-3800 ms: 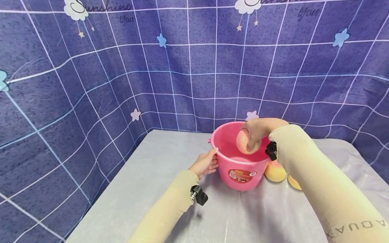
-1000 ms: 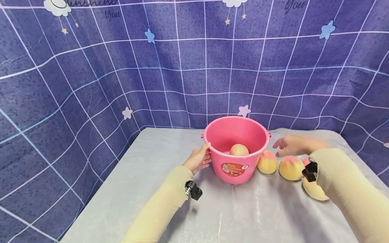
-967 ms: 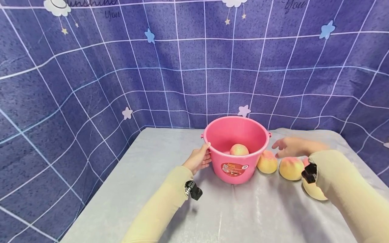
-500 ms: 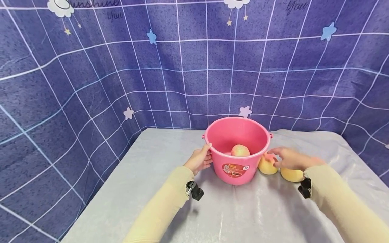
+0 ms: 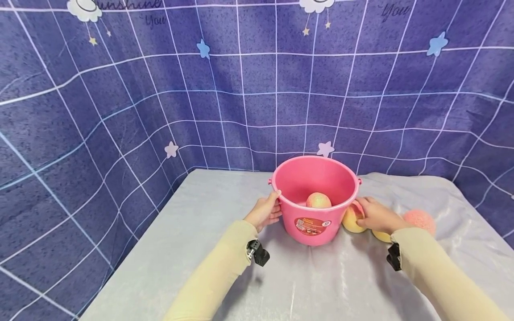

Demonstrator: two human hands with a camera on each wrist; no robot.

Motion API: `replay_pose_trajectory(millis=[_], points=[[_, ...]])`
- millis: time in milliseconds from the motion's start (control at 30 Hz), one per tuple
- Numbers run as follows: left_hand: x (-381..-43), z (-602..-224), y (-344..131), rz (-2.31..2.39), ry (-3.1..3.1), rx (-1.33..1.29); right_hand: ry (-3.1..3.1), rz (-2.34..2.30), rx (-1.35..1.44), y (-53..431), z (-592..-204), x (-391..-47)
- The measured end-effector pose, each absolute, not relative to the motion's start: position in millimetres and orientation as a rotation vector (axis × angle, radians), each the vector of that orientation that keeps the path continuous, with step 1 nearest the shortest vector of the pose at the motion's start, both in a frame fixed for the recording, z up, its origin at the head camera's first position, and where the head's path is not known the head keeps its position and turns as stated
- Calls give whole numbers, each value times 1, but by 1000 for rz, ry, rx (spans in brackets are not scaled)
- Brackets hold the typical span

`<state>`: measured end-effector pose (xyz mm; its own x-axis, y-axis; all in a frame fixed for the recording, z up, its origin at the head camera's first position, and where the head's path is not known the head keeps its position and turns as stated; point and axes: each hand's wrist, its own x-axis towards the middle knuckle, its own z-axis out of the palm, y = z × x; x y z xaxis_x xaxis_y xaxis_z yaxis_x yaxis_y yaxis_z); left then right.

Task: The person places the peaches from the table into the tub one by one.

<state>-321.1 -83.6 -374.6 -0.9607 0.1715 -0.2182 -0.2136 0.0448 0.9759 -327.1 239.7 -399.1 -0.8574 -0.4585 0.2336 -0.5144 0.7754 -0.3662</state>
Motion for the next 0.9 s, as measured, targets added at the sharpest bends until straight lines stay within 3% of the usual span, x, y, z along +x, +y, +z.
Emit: replay_pose_trajectory(millis=[900], points=[[-320, -375, -86, 1987, 2076, -38, -2925, 481, 468, 210, -427, -340]])
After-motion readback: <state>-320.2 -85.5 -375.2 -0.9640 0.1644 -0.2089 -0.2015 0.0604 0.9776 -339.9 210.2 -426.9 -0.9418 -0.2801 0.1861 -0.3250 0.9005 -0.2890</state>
